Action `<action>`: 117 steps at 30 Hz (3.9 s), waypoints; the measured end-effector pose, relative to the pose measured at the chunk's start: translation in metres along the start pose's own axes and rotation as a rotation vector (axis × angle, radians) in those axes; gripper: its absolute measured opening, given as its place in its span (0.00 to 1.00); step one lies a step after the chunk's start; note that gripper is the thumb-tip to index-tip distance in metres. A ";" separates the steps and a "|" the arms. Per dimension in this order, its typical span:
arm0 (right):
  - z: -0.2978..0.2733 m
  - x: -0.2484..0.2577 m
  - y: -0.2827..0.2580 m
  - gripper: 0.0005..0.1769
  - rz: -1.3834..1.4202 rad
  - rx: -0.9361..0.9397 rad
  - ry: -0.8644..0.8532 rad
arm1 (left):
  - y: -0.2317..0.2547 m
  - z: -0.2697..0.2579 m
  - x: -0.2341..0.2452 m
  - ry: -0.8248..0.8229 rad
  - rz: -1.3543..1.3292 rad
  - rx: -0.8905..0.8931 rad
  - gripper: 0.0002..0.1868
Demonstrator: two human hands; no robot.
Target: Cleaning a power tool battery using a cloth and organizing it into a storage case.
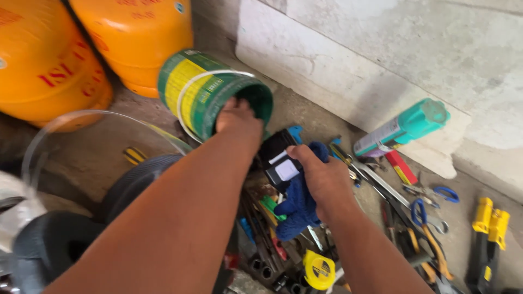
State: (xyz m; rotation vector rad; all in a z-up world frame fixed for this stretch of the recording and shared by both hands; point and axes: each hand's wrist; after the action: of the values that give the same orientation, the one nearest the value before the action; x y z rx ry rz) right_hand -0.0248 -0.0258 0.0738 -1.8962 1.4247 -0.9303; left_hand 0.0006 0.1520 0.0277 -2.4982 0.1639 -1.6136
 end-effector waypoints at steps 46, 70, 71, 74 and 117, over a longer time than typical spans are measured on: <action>-0.047 0.139 -0.009 0.32 0.093 0.123 0.254 | 0.129 -0.044 0.024 0.127 -1.112 0.238 0.35; -0.146 0.201 -0.064 0.24 -0.022 0.577 0.243 | 0.183 -0.144 0.208 -0.059 -1.961 0.017 0.29; -0.153 0.205 -0.067 0.25 0.004 0.571 0.193 | 0.185 -0.147 0.205 -0.029 -1.992 0.032 0.32; -0.152 0.220 -0.059 0.27 0.078 0.613 0.149 | 0.188 -0.166 0.210 0.052 -2.045 0.078 0.39; -0.221 0.321 0.031 0.58 -0.598 0.655 0.622 | 0.374 -0.182 0.168 -0.271 -2.361 -0.539 0.39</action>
State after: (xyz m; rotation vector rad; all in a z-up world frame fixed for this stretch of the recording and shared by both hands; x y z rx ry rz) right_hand -0.1621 -0.3536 0.2374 -1.5736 0.6469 -2.1070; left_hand -0.0981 -0.2586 0.1783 -2.3913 -3.7020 -0.9390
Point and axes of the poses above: each hand's wrist, its own z-axis towards the middle knuckle, its own x-axis out of the back of the hand, y = z × x
